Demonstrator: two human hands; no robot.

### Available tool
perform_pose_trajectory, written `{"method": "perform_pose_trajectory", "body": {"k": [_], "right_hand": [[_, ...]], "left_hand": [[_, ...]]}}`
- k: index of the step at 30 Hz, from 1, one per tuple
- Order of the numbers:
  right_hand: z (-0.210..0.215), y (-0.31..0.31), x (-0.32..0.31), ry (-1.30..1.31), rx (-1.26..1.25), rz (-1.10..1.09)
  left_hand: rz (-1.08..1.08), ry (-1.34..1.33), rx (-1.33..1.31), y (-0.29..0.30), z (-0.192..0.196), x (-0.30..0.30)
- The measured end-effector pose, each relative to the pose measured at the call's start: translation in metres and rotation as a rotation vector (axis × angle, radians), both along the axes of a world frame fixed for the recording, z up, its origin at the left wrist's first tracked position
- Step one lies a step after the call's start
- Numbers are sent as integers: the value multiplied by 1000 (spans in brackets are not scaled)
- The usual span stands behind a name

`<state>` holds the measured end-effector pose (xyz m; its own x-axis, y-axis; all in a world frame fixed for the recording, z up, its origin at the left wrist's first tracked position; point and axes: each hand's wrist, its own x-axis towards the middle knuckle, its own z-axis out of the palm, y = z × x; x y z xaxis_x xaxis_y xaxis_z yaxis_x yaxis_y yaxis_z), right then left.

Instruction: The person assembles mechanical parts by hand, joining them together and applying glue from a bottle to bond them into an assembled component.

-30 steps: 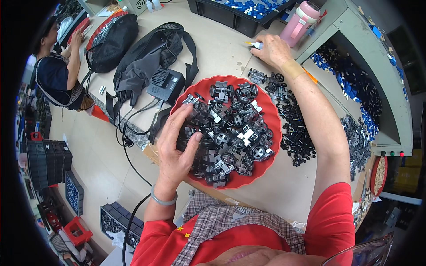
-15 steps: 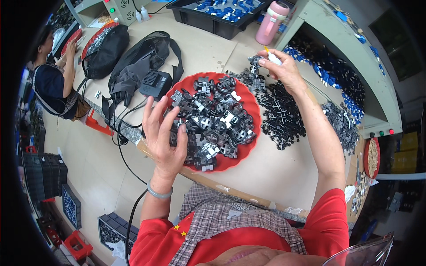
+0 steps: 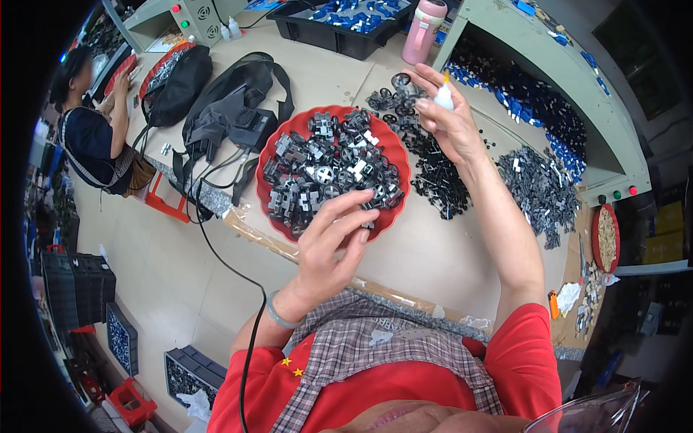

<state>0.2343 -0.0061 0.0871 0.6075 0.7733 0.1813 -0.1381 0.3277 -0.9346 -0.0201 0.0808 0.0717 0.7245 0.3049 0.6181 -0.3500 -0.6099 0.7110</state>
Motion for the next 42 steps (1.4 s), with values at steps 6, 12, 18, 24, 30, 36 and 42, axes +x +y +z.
{"method": "perform_pose_trajectory", "body": {"k": [6, 12, 18, 24, 30, 36, 42], "right_hand": [[20, -44, -63, 29, 41, 45], [6, -95, -100, -91, -52, 77], [21, -128, -132, -637, -478, 41], [13, -145, -143, -762, -492, 18], [10, -154, -147, -885, -500, 43], [7, -156, -153, -828, -512, 48], [-5, -163, -144, -695, -347, -61]], "left_hand": [[-367, 208, -842, -23, -3, 7], [-688, 246, -1432, -39, -13, 15], [-715, 378, -1376, -52, -26, 8], [-765, 475, -1388, -60, -35, 1], [-718, 584, -1279, -65, -34, -3], [-678, 570, -1259, -69, -46, -1], [-783, 576, -1622, -68, -57, 2]]}}
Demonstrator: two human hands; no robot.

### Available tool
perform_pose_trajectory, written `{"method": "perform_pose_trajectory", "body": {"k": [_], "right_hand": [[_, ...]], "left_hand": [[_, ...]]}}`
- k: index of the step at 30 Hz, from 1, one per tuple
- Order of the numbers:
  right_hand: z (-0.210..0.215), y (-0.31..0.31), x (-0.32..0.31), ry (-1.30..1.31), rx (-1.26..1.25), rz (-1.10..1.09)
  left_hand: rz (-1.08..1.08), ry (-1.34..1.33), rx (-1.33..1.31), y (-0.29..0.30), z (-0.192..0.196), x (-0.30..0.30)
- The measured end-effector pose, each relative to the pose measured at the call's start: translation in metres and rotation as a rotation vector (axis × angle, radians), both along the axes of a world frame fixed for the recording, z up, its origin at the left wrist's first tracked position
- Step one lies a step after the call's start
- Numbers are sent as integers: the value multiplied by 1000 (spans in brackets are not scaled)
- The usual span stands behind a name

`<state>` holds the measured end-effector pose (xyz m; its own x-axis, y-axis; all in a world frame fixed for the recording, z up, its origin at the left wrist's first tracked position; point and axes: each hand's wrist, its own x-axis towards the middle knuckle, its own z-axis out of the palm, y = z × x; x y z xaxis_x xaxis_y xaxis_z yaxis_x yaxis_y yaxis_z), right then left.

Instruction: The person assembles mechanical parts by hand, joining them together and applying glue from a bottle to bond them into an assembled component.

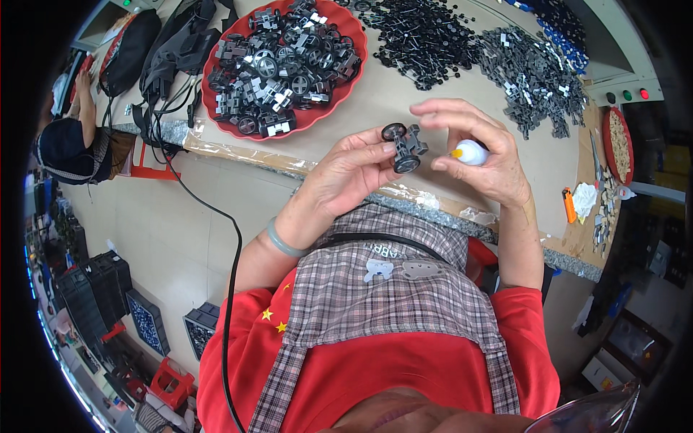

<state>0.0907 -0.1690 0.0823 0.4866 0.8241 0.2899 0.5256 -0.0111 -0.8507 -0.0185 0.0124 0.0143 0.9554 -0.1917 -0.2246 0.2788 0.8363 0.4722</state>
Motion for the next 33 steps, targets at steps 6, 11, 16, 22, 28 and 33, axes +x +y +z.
{"method": "perform_pose_trajectory", "body": {"k": [6, 11, 16, 22, 28, 33], "right_hand": [[-17, 3, -9, 52, 70, -47], [-17, 3, -10, 236, -11, -134], [-16, 6, -5, 462, -90, -216], [-21, 7, -7, 582, -71, -223], [-24, 6, -12, 598, -63, -174], [-30, 6, -11, 509, -42, -186]], "left_hand": [[-105, -56, -175, -8, -9, -4], [-147, -137, -63, -10, 2, -4], [-151, -40, -146, -10, 10, 0], [-194, -8, 34, -11, 8, -1], [-248, 55, -101, -7, 0, -1], [-274, 37, -222, -4, -7, -1]]}}
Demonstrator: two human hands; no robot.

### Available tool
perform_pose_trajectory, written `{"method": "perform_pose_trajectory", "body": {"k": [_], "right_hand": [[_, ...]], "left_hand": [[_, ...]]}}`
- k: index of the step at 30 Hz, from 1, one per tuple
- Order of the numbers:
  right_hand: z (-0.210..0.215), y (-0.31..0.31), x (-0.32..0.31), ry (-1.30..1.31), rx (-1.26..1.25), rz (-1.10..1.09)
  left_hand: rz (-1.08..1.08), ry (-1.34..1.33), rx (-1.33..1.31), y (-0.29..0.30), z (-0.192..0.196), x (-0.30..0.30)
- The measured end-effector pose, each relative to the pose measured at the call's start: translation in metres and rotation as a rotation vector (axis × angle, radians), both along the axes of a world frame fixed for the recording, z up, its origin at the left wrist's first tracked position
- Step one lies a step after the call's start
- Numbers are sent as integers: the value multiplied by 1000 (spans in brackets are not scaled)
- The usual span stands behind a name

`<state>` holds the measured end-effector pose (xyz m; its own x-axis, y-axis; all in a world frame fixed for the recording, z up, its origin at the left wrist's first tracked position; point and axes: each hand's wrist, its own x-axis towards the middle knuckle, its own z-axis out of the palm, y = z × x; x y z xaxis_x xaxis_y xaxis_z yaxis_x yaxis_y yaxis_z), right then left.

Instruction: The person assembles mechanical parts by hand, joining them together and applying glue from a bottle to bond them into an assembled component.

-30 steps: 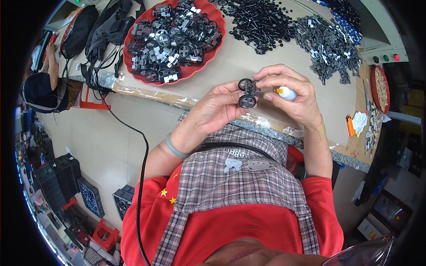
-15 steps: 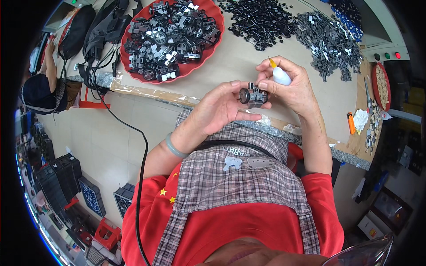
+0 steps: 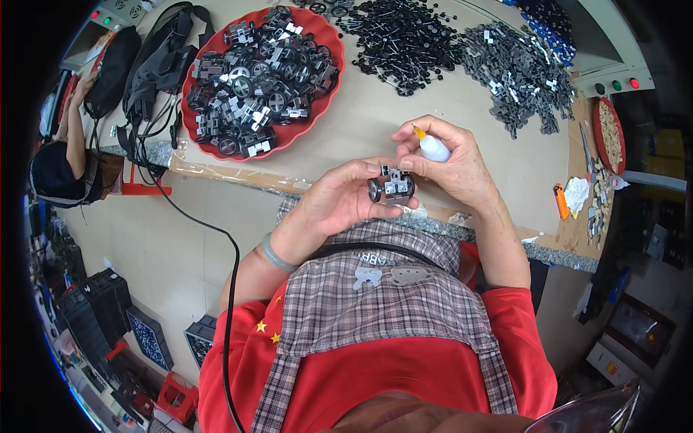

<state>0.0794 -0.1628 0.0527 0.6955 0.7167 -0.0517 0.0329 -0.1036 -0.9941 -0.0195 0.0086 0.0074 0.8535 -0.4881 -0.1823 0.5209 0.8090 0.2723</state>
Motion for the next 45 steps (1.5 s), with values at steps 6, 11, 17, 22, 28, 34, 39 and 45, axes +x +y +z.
{"method": "perform_pose_trajectory", "body": {"k": [6, 11, 17, 22, 28, 34, 39, 45], "right_hand": [[-4, -9, 41, -328, -311, -319], [-24, -11, 89, -904, -414, -352], [-29, -7, 98, -1043, -555, -261], [-21, -10, 95, -1013, -603, -191], [19, -2, 30, -570, -301, -97], [21, 8, -3, -657, -139, 30], [18, 10, -5, -719, -158, 65], [13, 10, -3, -677, -145, 77]], "left_hand": [[41, -45, 5, 3, -7, 1], [54, -33, 39, 2, -5, 2], [95, -23, 103, 0, -3, 1], [112, 1, 110, 0, -1, 1], [133, 26, 64, 0, -4, 2], [154, 52, 106, -2, 0, 2], [170, 40, 43, -3, 0, 2], [174, 51, 7, -3, -2, 2]]}}
